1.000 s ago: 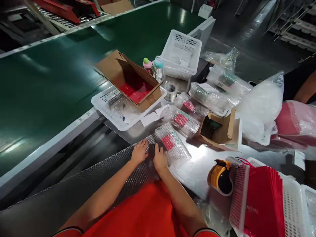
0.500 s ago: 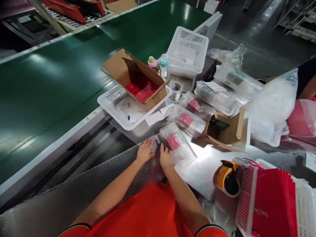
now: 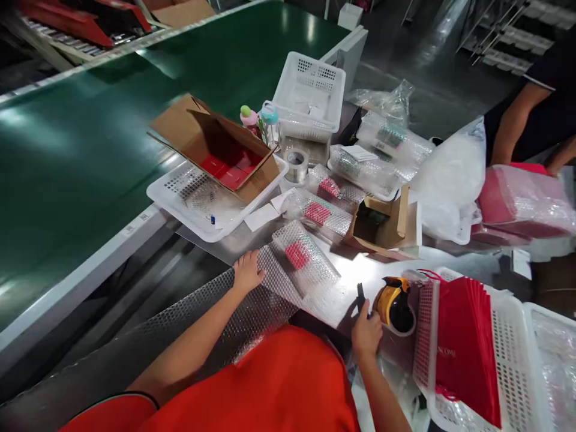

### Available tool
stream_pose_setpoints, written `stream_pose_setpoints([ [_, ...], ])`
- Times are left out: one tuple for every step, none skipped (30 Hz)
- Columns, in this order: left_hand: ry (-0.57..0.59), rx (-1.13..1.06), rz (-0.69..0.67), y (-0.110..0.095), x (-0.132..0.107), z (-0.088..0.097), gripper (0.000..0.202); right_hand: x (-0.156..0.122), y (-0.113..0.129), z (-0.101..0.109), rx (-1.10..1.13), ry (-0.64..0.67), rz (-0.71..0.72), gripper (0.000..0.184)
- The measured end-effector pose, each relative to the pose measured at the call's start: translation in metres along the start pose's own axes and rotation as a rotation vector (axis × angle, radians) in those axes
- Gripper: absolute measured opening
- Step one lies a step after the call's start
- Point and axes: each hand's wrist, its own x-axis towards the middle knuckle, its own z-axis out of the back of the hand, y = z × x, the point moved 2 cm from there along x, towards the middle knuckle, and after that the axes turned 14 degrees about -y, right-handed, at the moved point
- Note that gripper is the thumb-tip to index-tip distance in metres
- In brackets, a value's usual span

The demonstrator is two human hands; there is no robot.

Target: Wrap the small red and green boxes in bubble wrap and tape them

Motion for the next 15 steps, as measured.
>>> stream_pose_setpoints([
  [-0.009, 0.005, 0.002, 0.001, 0.003, 0.002, 0.062, 0.012, 0.024, 0.002, 0.037, -0.067, -0.021, 0.058],
  [-0.007, 0.010, 0.005, 0.004, 0.005, 0.004, 0.054, 0.024, 0.049, 0.005, 0.097, -0.132, -0.007, 0.056],
  [-0.001, 0.016, 0.012, 0.009, 0.006, 0.007, 0.046, 0.036, 0.074, 0.010, 0.172, -0.184, 0.046, 0.054],
  [0.002, 0.021, 0.025, 0.017, 0.006, 0.011, 0.039, 0.047, 0.098, 0.016, 0.250, -0.215, 0.139, 0.051],
  [-0.002, 0.031, 0.048, 0.027, 0.004, 0.015, 0.036, 0.058, 0.120, 0.022, 0.320, -0.212, 0.273, 0.048],
  [-0.035, 0.053, 0.105, 0.039, 0.000, 0.021, 0.035, 0.068, 0.141, 0.028, 0.368, -0.185, 0.409, 0.044],
  [-0.105, 0.082, 0.200, 0.051, -0.006, 0.028, 0.038, 0.077, 0.160, 0.033, 0.388, -0.145, 0.524, 0.042],
  [-0.202, 0.106, 0.311, 0.062, -0.014, 0.035, 0.045, 0.085, 0.175, 0.037, 0.388, -0.094, 0.615, 0.042],
  [-0.327, 0.110, 0.429, 0.070, -0.023, 0.040, 0.053, 0.092, 0.188, 0.039, 0.370, -0.041, 0.669, 0.044],
  [-0.431, 0.069, 0.497, 0.071, -0.031, 0.043, 0.057, 0.097, 0.198, 0.041, 0.344, 0.007, 0.691, 0.047],
  [-0.499, -0.018, 0.528, 0.066, -0.037, 0.042, 0.057, 0.102, 0.205, 0.042, 0.320, 0.048, 0.694, 0.050],
  [-0.508, -0.142, 0.514, 0.053, -0.041, 0.036, 0.052, 0.105, 0.210, 0.042, 0.302, 0.079, 0.688, 0.053],
  [-0.446, -0.301, 0.452, 0.035, -0.042, 0.027, 0.045, 0.107, 0.212, 0.042, 0.291, 0.099, 0.681, 0.055],
  [-0.343, -0.457, 0.452, 0.013, -0.040, 0.015, 0.041, 0.108, 0.213, 0.042, 0.287, 0.108, 0.677, 0.056],
  [-0.236, -0.558, 0.480, -0.011, -0.037, 0.002, 0.039, 0.108, 0.213, 0.043, 0.286, 0.110, 0.679, 0.057],
])
